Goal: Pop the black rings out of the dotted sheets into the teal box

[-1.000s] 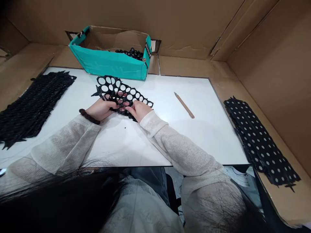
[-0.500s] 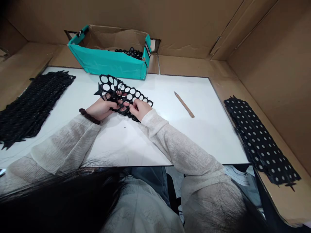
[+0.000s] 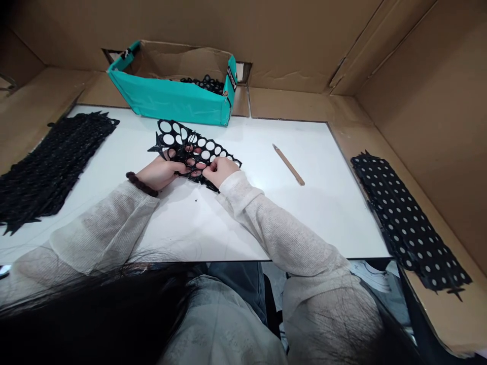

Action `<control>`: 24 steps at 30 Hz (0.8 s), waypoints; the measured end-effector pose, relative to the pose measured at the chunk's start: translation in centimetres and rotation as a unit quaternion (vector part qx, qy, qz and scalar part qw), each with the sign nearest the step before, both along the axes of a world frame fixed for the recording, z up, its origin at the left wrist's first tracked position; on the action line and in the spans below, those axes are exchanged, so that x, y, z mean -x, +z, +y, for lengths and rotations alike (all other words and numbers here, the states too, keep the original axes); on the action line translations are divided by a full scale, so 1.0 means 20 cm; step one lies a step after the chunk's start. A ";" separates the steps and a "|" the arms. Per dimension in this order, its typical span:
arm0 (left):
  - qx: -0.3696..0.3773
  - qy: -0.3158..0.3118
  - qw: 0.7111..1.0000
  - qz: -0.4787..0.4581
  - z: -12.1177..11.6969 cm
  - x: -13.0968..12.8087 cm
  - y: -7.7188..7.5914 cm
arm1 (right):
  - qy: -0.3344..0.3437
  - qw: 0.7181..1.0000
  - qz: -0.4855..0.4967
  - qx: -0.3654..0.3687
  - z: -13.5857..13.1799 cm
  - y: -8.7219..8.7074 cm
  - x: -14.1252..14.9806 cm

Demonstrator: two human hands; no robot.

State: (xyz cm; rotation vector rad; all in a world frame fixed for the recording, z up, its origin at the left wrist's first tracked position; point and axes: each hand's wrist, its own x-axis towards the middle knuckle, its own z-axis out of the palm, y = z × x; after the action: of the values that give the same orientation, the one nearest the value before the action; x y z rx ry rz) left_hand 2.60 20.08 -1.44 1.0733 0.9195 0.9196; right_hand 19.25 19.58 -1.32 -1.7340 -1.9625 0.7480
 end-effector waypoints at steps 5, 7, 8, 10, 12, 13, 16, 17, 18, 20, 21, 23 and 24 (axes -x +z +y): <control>-0.005 -0.002 1.000 0.011 0.00 -0.01 0.00 | -0.005 0.999 0.047 0.016 0.01 -0.01 -0.01; -0.002 0.011 1.000 0.010 -0.01 -0.02 0.01 | -0.010 0.998 0.051 0.020 0.01 0.00 -0.01; 0.000 0.018 1.000 0.008 -0.01 -0.03 0.02 | -0.012 0.998 0.052 0.023 0.01 0.00 -0.01; 0.006 0.029 1.000 0.005 -0.02 -0.04 0.03 | -0.014 0.998 0.054 0.031 0.01 0.01 -0.01; 0.011 0.034 0.999 0.005 -0.01 -0.03 0.04 | -0.011 0.998 0.052 0.037 0.01 0.01 -0.01; 0.013 0.038 0.999 0.007 -0.01 -0.02 0.04 | -0.009 0.998 0.051 0.040 0.02 0.02 -0.01; 0.013 0.067 0.997 0.018 0.01 0.01 0.04 | -0.004 0.998 0.049 0.042 0.03 0.01 -0.03; 0.012 0.079 0.997 0.022 0.02 0.02 0.04 | -0.005 0.998 0.049 0.041 0.03 0.01 -0.03; 0.010 0.087 0.996 0.026 0.02 0.03 0.04 | -0.007 0.998 0.051 0.039 0.03 0.01 -0.04; 0.005 0.090 0.995 0.034 0.03 0.05 0.03 | -0.009 0.998 0.058 0.035 0.04 0.00 -0.04; 0.003 0.089 0.995 0.038 0.04 0.05 0.03 | -0.010 0.997 0.065 0.034 0.04 0.00 -0.04; -0.003 0.091 0.995 0.049 0.05 0.06 0.02 | -0.018 0.995 0.086 0.038 0.05 -0.01 -0.04; -0.004 0.091 0.994 0.054 0.05 0.06 0.01 | -0.025 0.994 0.098 0.041 0.05 -0.02 -0.04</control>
State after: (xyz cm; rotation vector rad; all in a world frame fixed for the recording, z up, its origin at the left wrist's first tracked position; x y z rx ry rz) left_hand 1.35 21.08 -1.24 1.0674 1.1181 1.0229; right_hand 20.09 20.60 -1.76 -1.6802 -1.7731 0.9549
